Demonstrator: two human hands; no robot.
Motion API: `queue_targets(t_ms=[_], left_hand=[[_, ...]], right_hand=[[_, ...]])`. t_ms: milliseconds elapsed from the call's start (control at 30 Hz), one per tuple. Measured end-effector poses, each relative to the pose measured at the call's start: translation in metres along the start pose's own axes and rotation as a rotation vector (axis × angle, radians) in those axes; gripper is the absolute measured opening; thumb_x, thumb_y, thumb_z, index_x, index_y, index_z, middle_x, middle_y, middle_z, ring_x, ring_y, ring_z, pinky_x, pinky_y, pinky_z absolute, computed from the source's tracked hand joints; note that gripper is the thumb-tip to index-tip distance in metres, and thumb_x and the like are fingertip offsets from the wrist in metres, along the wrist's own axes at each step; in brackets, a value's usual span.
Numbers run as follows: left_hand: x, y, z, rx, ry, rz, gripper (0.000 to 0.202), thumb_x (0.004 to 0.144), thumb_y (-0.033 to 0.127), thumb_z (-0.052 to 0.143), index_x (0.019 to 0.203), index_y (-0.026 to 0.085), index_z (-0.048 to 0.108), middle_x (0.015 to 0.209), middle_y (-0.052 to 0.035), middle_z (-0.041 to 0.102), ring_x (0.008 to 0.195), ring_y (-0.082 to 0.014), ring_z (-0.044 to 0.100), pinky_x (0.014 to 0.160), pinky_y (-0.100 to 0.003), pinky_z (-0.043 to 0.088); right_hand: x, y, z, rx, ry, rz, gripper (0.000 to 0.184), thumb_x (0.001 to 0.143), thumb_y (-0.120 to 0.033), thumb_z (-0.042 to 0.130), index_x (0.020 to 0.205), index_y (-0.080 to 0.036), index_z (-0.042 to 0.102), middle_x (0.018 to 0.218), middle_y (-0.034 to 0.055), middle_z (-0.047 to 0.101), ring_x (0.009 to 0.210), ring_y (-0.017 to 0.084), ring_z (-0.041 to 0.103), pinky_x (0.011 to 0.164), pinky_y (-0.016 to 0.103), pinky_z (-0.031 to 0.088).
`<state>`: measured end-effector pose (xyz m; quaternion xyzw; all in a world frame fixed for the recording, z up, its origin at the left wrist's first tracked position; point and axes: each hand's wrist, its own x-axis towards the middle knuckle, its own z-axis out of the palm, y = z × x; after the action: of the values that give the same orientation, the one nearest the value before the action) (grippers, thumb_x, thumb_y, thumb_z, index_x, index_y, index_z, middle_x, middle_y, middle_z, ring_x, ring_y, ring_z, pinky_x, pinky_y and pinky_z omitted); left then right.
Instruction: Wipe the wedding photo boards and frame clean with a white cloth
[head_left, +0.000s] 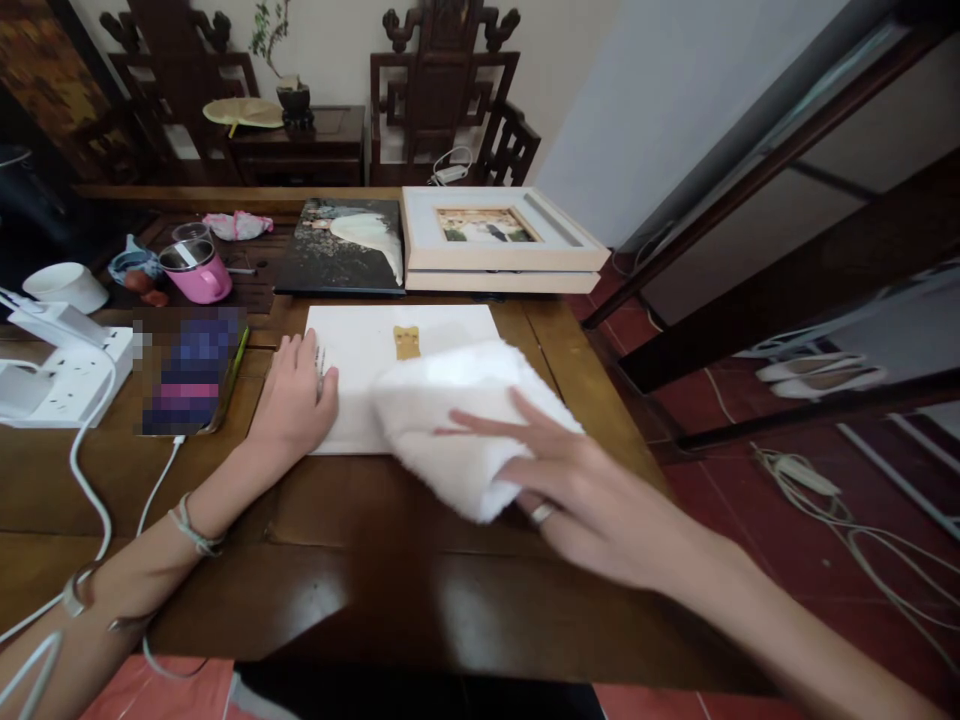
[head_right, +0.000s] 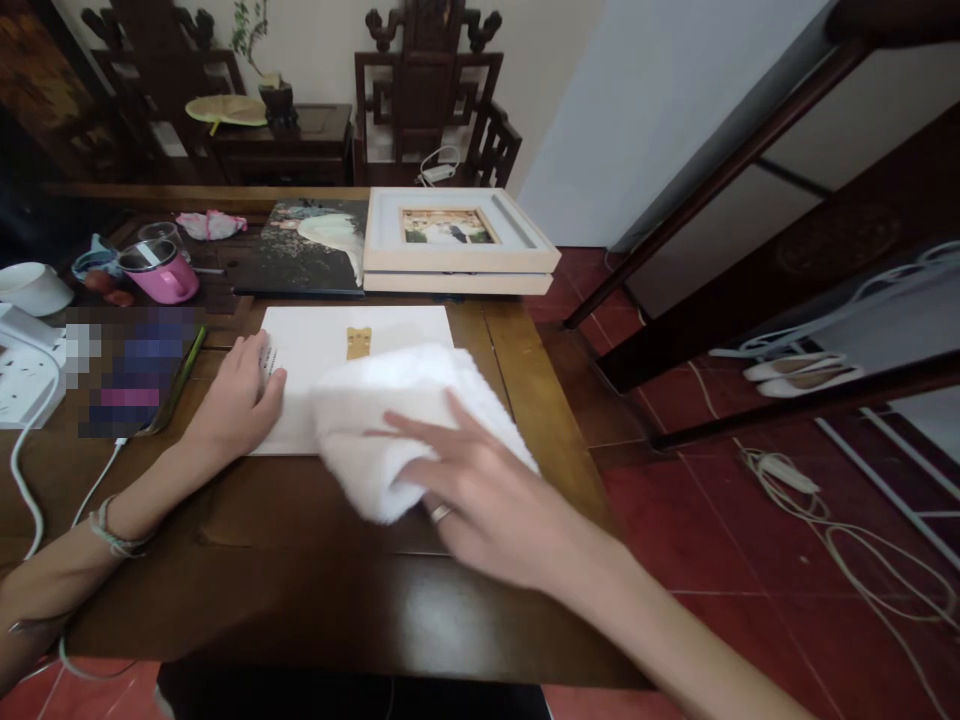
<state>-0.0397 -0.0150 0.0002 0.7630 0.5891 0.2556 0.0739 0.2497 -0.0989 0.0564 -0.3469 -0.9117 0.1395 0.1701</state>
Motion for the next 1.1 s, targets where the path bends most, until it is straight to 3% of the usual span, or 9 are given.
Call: queue_targets(t_ms=[133, 267, 433, 567, 667, 867, 933, 1000, 1100], left_hand=[[0.001, 0.001, -0.003, -0.089, 0.0, -0.044, 0.057, 0.089, 0.028, 0.049, 0.142, 0.007, 0.039, 0.147, -0.0222, 0.045, 0.141, -0.038, 0.035, 0.117, -0.057, 0.026], [0.008, 0.003, -0.013, -0.389, 0.019, -0.153, 0.061, 0.08, 0.029, 0.063, 0.137, 0.012, 0.047, 0.143, -0.0191, 0.052, 0.134, -0.0332, 0.047, 0.115, -0.053, 0.033], [0.017, 0.017, -0.037, -0.896, 0.045, -0.318, 0.057, 0.077, 0.025, 0.067, 0.131, 0.017, 0.052, 0.143, -0.0138, 0.053, 0.135, -0.0305, 0.048, 0.113, -0.049, 0.038], [0.017, 0.031, -0.066, -1.127, 0.086, -0.401, 0.051, 0.081, 0.033, 0.066, 0.128, 0.016, 0.053, 0.136, -0.0158, 0.059, 0.122, -0.0323, 0.059, 0.1, -0.048, 0.05], [0.014, 0.04, -0.09, -1.228, 0.157, -0.422, 0.048, 0.084, 0.041, 0.064, 0.125, 0.02, 0.052, 0.133, -0.0152, 0.061, 0.109, -0.0328, 0.067, 0.084, -0.046, 0.058], [0.002, 0.048, -0.135, -1.391, 0.264, -0.355, 0.032, 0.09, 0.043, 0.055, 0.115, 0.023, 0.053, 0.134, -0.0112, 0.061, 0.099, -0.0278, 0.071, 0.073, -0.039, 0.06], [-0.003, 0.043, -0.141, -1.428, 0.225, -0.351, 0.032, 0.088, 0.04, 0.058, 0.113, 0.022, 0.053, 0.133, -0.0114, 0.062, 0.096, -0.0252, 0.071, 0.073, -0.037, 0.06], [-0.008, 0.035, -0.14, -1.385, 0.139, -0.355, 0.038, 0.084, 0.039, 0.064, 0.115, 0.02, 0.053, 0.131, -0.0139, 0.062, 0.102, -0.0269, 0.07, 0.077, -0.039, 0.06], [-0.017, 0.026, -0.132, -1.202, -0.041, -0.429, 0.06, 0.074, 0.033, 0.074, 0.126, 0.017, 0.049, 0.14, -0.0203, 0.053, 0.125, -0.0321, 0.057, 0.101, -0.047, 0.05]], right_hand=[[-0.015, 0.036, 0.01, -0.053, 0.171, 0.204, 0.033, 0.075, -0.002, 0.041, 0.087, -0.023, 0.062, 0.138, 0.01, 0.06, 0.134, 0.031, 0.046, 0.114, 0.068, 0.025], [-0.014, 0.044, 0.022, -0.042, 0.178, 0.174, 0.031, 0.076, -0.002, 0.04, 0.087, -0.022, 0.061, 0.144, 0.0107, 0.053, 0.14, 0.03, 0.037, 0.113, 0.066, 0.029], [-0.011, 0.037, 0.016, -0.063, 0.232, 0.156, 0.027, 0.078, -0.002, 0.042, 0.088, -0.02, 0.061, 0.143, 0.0161, 0.053, 0.14, 0.03, 0.037, 0.113, 0.066, 0.029], [0.009, 0.01, 0.004, -0.187, 0.296, 0.058, 0.014, 0.089, -0.012, 0.049, 0.083, -0.019, 0.06, 0.146, 0.0193, 0.048, 0.141, 0.034, 0.034, 0.111, 0.075, 0.019], [0.036, -0.025, -0.001, -0.293, 0.269, -0.04, 0.022, 0.089, -0.031, 0.061, 0.07, -0.02, 0.057, 0.147, 0.0172, 0.046, 0.141, 0.042, 0.03, 0.105, 0.084, 0.013], [0.062, -0.069, -0.009, -0.327, 0.5, -0.136, 0.021, 0.076, 0.001, 0.052, 0.072, -0.019, 0.056, 0.142, 0.024, 0.052, 0.141, 0.038, 0.033, 0.102, 0.059, 0.048], [0.059, -0.078, -0.017, -0.295, 0.574, -0.137, 0.021, 0.075, 0.0, 0.055, 0.071, -0.02, 0.057, 0.13, 0.0214, 0.063, 0.132, 0.038, 0.048, 0.094, 0.052, 0.056], [0.055, -0.088, -0.029, -0.276, 0.694, -0.02, 0.023, 0.076, -0.004, 0.061, 0.065, -0.024, 0.055, 0.093, 0.012, 0.076, 0.104, 0.033, 0.07, 0.075, 0.041, 0.063], [0.057, -0.105, -0.055, -0.089, 0.966, 0.321, 0.032, 0.072, -0.018, 0.076, 0.056, -0.027, 0.05, 0.047, -0.0027, 0.057, 0.054, 0.023, 0.068, 0.046, 0.031, 0.056]])
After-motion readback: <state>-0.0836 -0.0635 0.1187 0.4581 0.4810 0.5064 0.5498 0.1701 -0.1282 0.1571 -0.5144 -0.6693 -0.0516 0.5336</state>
